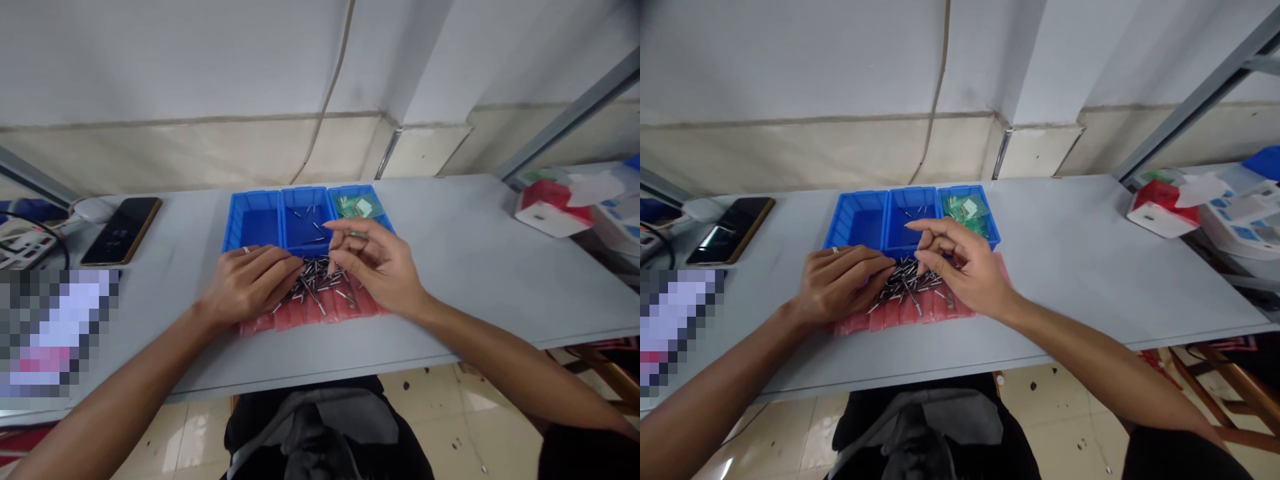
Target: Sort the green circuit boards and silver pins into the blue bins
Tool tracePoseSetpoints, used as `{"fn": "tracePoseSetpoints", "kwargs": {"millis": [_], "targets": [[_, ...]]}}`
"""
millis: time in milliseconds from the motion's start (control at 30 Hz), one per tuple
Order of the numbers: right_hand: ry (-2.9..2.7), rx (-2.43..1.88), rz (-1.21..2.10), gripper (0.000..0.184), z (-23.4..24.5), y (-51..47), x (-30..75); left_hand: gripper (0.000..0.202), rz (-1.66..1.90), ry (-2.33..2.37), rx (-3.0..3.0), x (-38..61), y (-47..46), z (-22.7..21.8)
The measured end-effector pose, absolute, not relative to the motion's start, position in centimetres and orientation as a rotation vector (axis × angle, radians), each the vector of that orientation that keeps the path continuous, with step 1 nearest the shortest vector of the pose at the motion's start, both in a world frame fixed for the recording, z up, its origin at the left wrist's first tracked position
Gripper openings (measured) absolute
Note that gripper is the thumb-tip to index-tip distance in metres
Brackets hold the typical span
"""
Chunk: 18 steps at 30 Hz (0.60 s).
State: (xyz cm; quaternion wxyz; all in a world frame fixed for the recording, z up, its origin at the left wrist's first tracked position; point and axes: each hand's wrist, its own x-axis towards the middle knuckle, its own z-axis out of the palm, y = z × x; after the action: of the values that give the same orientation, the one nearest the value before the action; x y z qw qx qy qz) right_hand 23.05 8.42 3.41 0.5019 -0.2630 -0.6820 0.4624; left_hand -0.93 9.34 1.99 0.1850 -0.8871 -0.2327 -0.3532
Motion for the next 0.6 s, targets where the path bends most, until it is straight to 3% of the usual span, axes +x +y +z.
{"fn": "tracePoseSetpoints", "kwargs": {"millis": [167, 267, 400, 600], "targets": [[-1.654, -0.651, 1.278, 0.053, 2.97, 8.02, 22.59, 0.033, -0.993, -0.544, -2.57, -0.35, 8.82, 1.94], [-1.683, -0.651, 1.315, 0.053, 2.86, 7.92, 22.29, 0.023, -0.973, -0.49, -2.64, -0.11, 8.58, 1.85], [-1.736, -0.656, 1.251, 0.037, 3.2, 7.98, 22.29, 0.009, -0.981, -0.522, -2.642, -0.23, 8.77, 1.9], [-1.871, -0.659, 0.839, 0.013, 3.73, 8.07, 22.89, 0.012, -1.081, -0.696, -2.531, -0.77, 9.44, 2.36]]}}
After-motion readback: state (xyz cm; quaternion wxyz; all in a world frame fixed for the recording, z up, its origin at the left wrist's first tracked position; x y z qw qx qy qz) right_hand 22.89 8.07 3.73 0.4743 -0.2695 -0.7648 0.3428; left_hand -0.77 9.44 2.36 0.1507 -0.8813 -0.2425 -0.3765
